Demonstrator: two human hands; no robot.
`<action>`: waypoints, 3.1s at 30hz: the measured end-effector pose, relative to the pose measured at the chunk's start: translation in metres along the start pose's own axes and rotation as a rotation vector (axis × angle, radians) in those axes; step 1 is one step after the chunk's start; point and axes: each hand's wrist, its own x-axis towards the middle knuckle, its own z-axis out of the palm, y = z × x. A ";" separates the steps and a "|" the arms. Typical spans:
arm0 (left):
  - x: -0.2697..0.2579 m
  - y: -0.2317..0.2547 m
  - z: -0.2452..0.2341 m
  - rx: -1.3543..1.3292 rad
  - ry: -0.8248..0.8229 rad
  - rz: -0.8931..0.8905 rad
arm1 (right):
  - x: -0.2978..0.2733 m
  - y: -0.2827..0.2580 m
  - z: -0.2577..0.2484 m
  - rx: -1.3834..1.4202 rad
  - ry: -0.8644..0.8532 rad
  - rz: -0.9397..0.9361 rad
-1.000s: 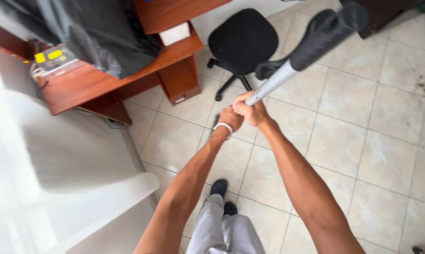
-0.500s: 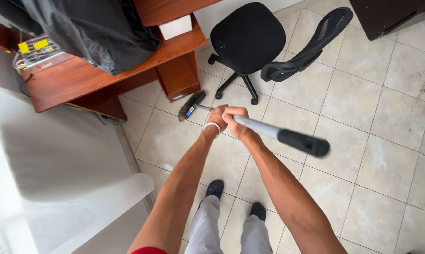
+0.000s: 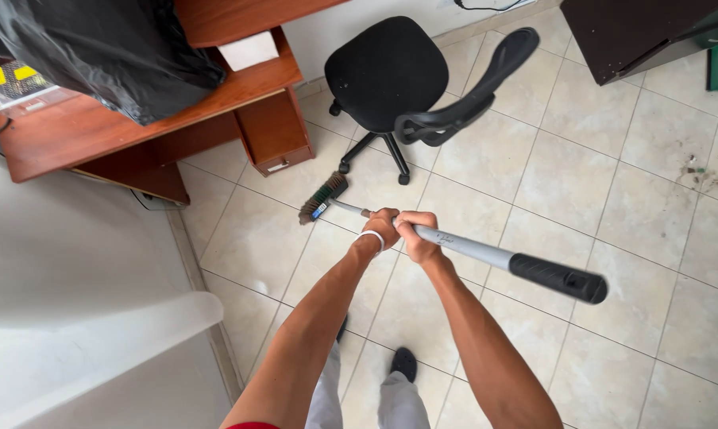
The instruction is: Sweeping debris off a tiled floor using a broom and then adjusting a bicycle trainer device.
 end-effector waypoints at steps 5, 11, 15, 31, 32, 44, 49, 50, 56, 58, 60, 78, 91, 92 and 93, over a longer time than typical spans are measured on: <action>-0.012 0.056 0.072 -0.098 -0.031 -0.053 | -0.026 -0.008 -0.088 -0.045 -0.042 0.005; 0.003 0.120 0.196 -0.225 -0.028 0.062 | -0.055 -0.039 -0.202 -0.185 -0.086 0.094; 0.040 0.114 0.264 -0.193 -0.016 0.212 | -0.070 -0.041 -0.237 -0.281 -0.124 0.135; 0.086 0.066 0.218 -0.108 0.232 0.586 | 0.004 -0.087 -0.154 -0.438 -0.304 0.053; 0.075 0.072 0.186 -0.055 0.238 0.474 | 0.013 -0.086 -0.146 -0.370 -0.316 0.061; 0.008 0.070 -0.073 -0.286 0.291 0.019 | 0.127 -0.109 -0.010 -0.039 -0.481 -0.145; 0.040 0.047 -0.108 -0.264 0.315 0.063 | 0.165 -0.112 0.023 -0.033 -0.488 -0.242; 0.047 0.042 -0.107 -0.254 0.320 0.063 | 0.168 -0.111 0.025 -0.023 -0.484 -0.173; 0.032 0.060 -0.135 -0.219 0.316 0.044 | 0.186 -0.129 0.035 0.047 -0.501 -0.043; 0.021 0.080 -0.154 -0.230 0.319 0.038 | 0.198 -0.139 0.034 0.070 -0.509 -0.055; 0.015 0.097 -0.168 -0.263 0.307 -0.056 | 0.208 -0.145 0.031 0.025 -0.519 -0.121; 0.171 0.083 -0.127 -0.299 0.424 0.008 | 0.286 -0.045 -0.026 -0.029 -0.504 -0.205; 0.206 0.146 -0.063 -0.384 0.524 0.020 | 0.296 -0.046 -0.107 -0.044 -0.459 -0.199; 0.214 0.147 -0.054 -0.372 0.541 0.035 | 0.296 -0.047 -0.115 -0.055 -0.446 -0.175; 0.222 0.148 -0.045 -0.360 0.558 0.050 | 0.296 -0.047 -0.122 -0.067 -0.434 -0.152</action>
